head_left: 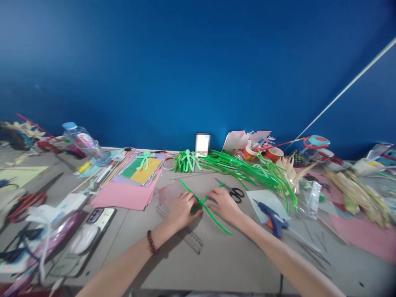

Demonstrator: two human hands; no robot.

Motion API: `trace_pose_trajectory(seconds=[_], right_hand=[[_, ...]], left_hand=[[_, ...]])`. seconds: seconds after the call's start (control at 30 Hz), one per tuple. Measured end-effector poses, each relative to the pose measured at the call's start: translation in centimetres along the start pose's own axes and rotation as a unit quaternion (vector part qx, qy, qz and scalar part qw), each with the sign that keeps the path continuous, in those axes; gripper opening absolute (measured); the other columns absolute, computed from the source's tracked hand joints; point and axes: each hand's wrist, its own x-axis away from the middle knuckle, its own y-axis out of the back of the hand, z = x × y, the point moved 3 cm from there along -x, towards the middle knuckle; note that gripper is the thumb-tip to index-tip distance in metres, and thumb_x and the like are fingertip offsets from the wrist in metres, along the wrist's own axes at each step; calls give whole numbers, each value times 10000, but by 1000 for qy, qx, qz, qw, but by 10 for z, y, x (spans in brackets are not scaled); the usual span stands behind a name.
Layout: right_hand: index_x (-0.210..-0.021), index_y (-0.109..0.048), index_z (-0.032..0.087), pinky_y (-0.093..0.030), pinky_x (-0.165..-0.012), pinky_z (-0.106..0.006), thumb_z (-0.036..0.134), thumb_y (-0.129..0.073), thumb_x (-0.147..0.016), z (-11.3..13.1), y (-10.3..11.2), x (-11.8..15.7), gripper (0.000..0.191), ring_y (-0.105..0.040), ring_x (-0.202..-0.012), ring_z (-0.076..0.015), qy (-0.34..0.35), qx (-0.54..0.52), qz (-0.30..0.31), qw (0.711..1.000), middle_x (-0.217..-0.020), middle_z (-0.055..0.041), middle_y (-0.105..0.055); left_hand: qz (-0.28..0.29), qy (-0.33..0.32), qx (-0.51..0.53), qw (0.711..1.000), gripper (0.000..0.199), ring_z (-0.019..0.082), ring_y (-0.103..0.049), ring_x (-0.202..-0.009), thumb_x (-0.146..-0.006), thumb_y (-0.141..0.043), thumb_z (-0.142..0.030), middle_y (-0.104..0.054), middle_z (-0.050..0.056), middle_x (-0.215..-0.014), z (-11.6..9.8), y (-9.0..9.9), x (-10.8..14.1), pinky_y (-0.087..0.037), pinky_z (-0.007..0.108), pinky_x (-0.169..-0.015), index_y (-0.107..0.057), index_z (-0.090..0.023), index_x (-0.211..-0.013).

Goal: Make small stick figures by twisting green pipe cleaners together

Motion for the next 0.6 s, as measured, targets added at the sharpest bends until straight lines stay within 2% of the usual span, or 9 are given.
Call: trace_pose_trajectory(seconds=[0.17,0.4,0.6], right_hand=[[-989,-647,219,-410,-870,-316,146,-587,-810,1,-5,-6,202,-535,-962,-189,39,-10,17,999,-1000,-52,-592],[-817,-622,191,-388,-799,-304,80,-553,-810,9,-9,-5,131,-525,-894,-185,26,12,-1,1000,-907,-38,-605],[-877,-579,179,-383,-762,-316,125,-497,-862,12,-13,-11,100,-532,-857,-197,41,20,-10,999,-871,-52,-613]], left_hand=[[6,-7,-9,1000,57,197,-547,-862,-826,-561,-197,-599,37,-853,-1,-6,5,-408,333,-755,-604,-194,-862],[1,-26,-34,999,102,192,-553,-827,-852,-491,-140,-596,34,-803,-1,-7,5,-405,329,-742,-578,-185,-826],[-17,-14,-59,998,101,196,-547,-772,-859,-478,-140,-589,34,-780,3,-9,4,-407,326,-703,-541,-190,-798]])
